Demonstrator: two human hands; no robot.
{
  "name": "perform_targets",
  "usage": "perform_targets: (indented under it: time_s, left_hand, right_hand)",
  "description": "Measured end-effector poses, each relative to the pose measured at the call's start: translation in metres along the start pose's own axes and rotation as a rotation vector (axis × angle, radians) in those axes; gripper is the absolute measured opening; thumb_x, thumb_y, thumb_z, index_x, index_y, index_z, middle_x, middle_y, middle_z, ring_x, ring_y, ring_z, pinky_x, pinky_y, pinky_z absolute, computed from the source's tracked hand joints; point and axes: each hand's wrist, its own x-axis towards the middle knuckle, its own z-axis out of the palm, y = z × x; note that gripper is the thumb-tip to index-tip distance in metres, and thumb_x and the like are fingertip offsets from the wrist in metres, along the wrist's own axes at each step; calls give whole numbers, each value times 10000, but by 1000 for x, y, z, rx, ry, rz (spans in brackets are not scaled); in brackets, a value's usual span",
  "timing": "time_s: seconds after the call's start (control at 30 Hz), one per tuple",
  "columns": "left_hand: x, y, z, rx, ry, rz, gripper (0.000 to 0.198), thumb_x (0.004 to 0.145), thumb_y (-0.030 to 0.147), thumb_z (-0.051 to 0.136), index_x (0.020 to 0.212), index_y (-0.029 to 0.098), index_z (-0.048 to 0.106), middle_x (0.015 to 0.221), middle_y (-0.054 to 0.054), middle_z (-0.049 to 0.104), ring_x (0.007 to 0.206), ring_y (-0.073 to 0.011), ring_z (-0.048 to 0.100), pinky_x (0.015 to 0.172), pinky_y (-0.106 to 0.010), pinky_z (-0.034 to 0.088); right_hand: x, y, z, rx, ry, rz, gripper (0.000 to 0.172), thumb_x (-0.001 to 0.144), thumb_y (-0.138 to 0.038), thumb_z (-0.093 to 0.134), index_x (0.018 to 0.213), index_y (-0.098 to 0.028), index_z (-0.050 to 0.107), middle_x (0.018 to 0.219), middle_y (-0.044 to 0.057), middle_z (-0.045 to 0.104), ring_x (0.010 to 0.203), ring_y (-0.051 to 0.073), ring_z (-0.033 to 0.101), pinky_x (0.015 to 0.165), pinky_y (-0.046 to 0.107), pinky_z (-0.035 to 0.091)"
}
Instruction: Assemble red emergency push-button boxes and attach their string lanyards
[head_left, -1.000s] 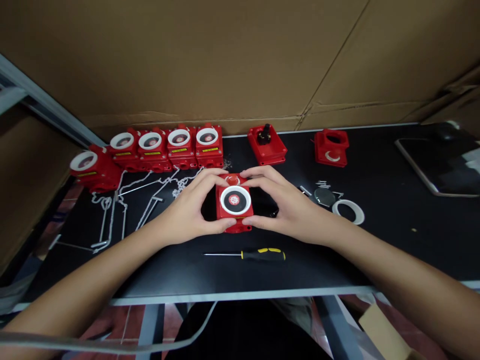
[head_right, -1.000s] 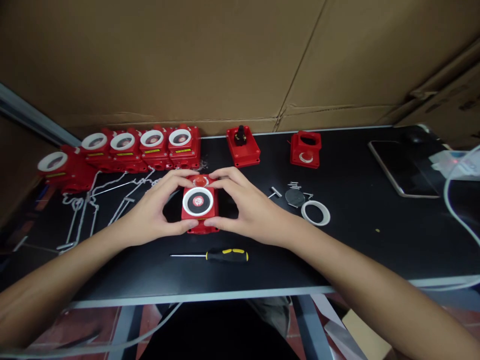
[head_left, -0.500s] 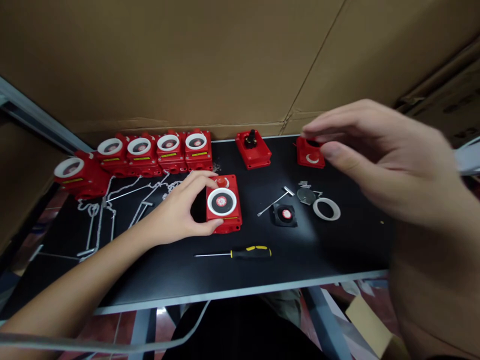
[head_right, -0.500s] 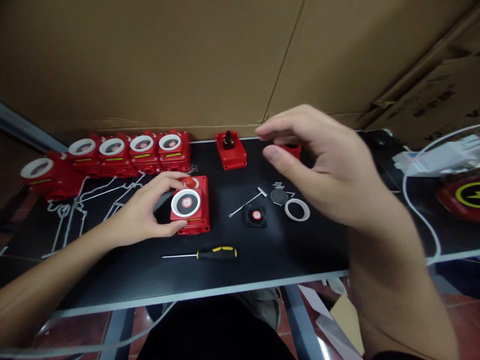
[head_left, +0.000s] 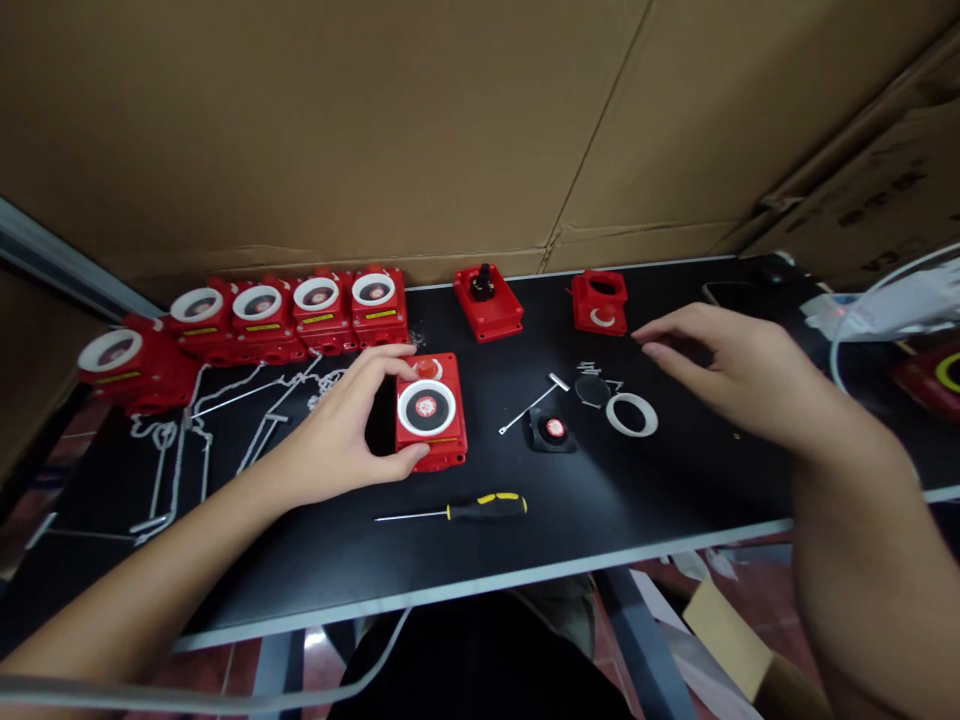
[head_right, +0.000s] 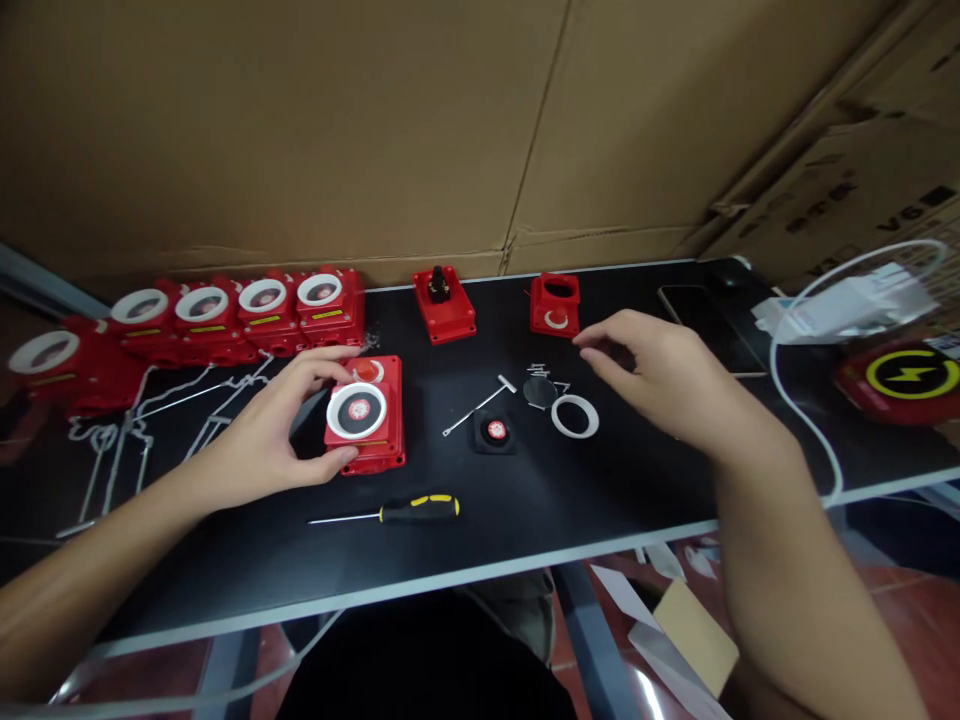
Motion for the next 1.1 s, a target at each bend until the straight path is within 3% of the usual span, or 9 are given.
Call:
perform_targets:
  time_s: [0.13, 0.27, 0.53, 0.77, 0.87, 0.97, 1.1]
  left_hand:
    - [0, 1, -1, -8, 3, 8, 539, 947, 441, 819, 1370, 250, 546, 1692, -190, 526, 1617, -361, 539, 1323, -608, 482]
    - [0, 0, -1, -10, -1, 11, 527, 946, 423, 825, 1360, 250, 548, 1688, -187, 538, 1602, -360, 552, 1321, -611, 475]
    - [0, 1, -1, -13, -12, 7, 543, 950, 449, 828, 1363, 252, 537, 1683, -198, 539, 1589, -363, 559, 1316, -615, 478]
    - [0, 1, 1, 2, 5, 23, 532, 967, 446, 824, 1369, 242, 543, 1664, -183, 542, 1582, -349, 556, 1317, -583, 473]
    - [1, 0, 1, 10, 14, 34, 510, 976, 440, 817, 1356, 235, 546, 1629, -181, 554, 1553, -339, 573, 1301, -558, 492]
    - [1, 0, 2, 25, 25, 62, 512, 976, 445, 820, 1357, 232, 553, 1588, -178, 561, 1525, -339, 580, 1289, -551, 506]
    - [2, -1, 1, 43, 29, 60, 558, 976, 496, 836, 1400, 245, 573, 1541, -167, 563, 1507, -353, 581, 1284, -557, 513]
  right_hand:
    - [1, 14, 3, -33, -117, 7, 314, 1024, -479, 630, 1105, -247, 825, 1099, 95, 812, 976, 291, 765, 878, 472, 598]
    - [5, 22, 7, 14, -243, -10, 323, 1023, -512, 663, 1056, -249, 847, 1086, 89, 821, 940, 260, 776, 842, 424, 590]
    - [11, 23, 16, 79, -269, -78, 616, 1032, -797, 635, 950, -233, 865, 978, 86, 807, 788, 205, 742, 713, 348, 538]
    - [14, 14, 18, 106, -307, -32, 470, 973, -646, 672, 886, -209, 822, 909, 80, 769, 738, 186, 723, 707, 341, 556]
    - [11, 15, 19, 138, -241, 41, 407, 913, -597, 722, 860, -199, 789, 846, 70, 760, 700, 180, 707, 679, 331, 577]
    - [7, 8, 15, 230, -52, 131, 391, 877, -592, 810, 887, -203, 777, 836, 60, 770, 696, 181, 713, 659, 325, 604]
    - [5, -29, 2, 435, 105, 75, 329, 854, -517, 929, 928, -225, 798, 873, 55, 793, 708, 188, 739, 650, 321, 630]
